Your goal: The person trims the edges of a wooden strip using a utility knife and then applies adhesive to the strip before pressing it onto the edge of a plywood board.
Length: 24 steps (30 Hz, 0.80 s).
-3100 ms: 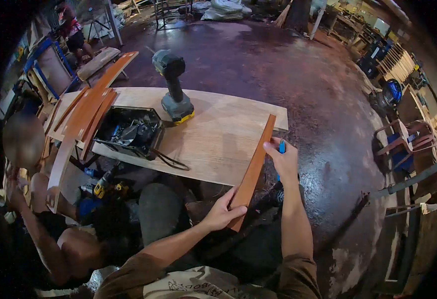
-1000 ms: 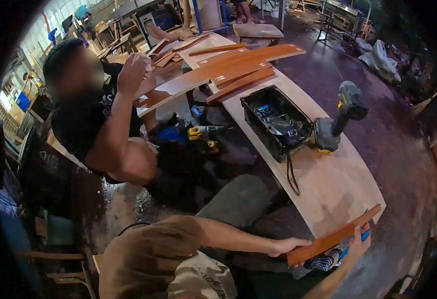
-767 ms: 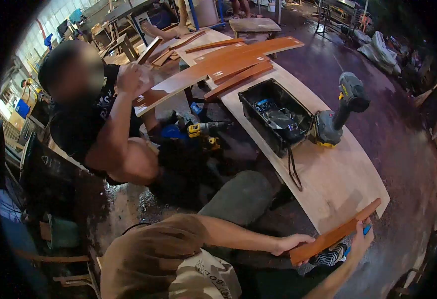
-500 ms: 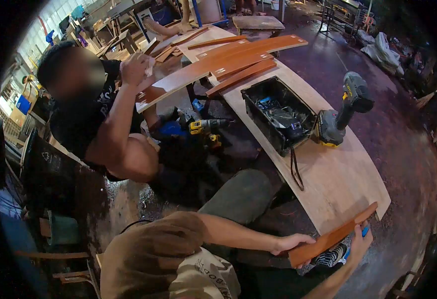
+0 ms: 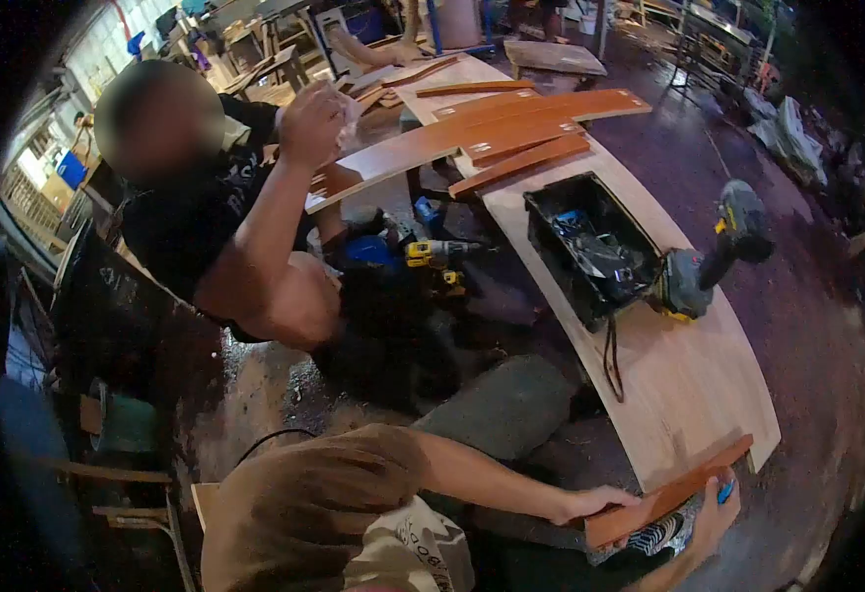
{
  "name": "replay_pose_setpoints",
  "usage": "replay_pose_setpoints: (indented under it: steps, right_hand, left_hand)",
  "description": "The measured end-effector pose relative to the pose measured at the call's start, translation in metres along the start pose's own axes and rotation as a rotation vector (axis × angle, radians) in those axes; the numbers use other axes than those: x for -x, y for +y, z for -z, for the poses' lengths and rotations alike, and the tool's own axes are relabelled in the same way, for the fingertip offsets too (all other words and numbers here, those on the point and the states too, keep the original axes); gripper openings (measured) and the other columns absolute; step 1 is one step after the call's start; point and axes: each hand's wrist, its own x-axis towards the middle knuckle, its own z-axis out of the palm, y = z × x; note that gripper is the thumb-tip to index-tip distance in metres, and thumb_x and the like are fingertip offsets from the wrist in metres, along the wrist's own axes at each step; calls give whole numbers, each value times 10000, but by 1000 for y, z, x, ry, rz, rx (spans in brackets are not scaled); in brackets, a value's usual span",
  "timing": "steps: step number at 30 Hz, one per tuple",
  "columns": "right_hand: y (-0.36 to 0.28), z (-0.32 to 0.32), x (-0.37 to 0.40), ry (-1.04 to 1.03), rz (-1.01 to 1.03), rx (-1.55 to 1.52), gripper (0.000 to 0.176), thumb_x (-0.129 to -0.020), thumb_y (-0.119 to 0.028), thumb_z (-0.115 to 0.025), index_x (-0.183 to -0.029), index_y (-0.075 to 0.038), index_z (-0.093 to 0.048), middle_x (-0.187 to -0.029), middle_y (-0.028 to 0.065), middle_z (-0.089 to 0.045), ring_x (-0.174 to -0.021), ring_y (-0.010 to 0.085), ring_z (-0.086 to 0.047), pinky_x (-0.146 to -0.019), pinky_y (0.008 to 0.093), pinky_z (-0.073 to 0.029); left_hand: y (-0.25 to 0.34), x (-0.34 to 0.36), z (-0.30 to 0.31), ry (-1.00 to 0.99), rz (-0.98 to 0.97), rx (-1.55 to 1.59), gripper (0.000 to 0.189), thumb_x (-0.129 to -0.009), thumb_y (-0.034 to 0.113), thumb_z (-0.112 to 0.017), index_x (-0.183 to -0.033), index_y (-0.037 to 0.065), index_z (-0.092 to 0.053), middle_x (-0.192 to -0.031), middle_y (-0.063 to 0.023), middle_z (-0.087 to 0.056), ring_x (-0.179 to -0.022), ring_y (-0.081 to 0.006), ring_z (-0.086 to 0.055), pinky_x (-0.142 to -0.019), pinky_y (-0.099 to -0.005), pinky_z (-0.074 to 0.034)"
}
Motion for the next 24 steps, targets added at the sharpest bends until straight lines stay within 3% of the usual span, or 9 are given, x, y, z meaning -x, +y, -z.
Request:
replay_pose_setpoints:
  steps: [5, 7, 11, 17, 24]
  right_hand:
    - [-8, -4, -1, -24, -6, 47, 421, -939, -138, -613, -1291, 88, -560, -1223, 185, -637, -1099, 248, -607, -965, 350, -460]
    - [-13, -3, 1, -13, -20, 154, 435, -940, -145, -616, -1302, 87, -550, -1226, 190, -635, -1100, 245, -606, -958, 347, -463]
    - [1, -1, -3, -17, -81, 135, 440, -940, -141, -618, -1307, 90, -543, -1246, 200, -625, -1100, 252, -608, -958, 353, -466]
    - [6, -3, 0, 14, -19, 44, 431, -938, -129, -619, -1301, 92, -545, -1256, 200, -620, -1113, 260, -604, -968, 362, -464]
    - [12, 2, -6, -9, 35, 145, 444, -926, -159, -632, -1302, 64, -556, -1235, 197, -635, -1136, 292, -604, -999, 377, -438]
  left_hand:
    - [3, 3, -2, -23, -98, -52, 515, -969, 568, -420, -1058, 82, -570, -805, -108, -656, -663, -213, -643, -559, -344, -511]
    - [7, 7, -6, -18, -14, -3, 517, -971, 569, -417, -1063, 83, -567, -799, -113, -655, -661, -216, -642, -560, -341, -510]
    - [7, -2, 1, -91, -70, 11, 538, -970, 585, -417, -1044, 74, -570, -792, -117, -653, -656, -219, -640, -560, -340, -510]
    - [8, -2, 1, -60, -57, 43, 556, -967, 601, -433, -1036, 66, -568, -787, -117, -651, -649, -212, -637, -560, -341, -512]
    - [20, 0, -4, -20, -40, -64, 566, -977, 616, -425, -1077, 74, -555, -827, -98, -666, -641, -185, -636, -533, -304, -507]
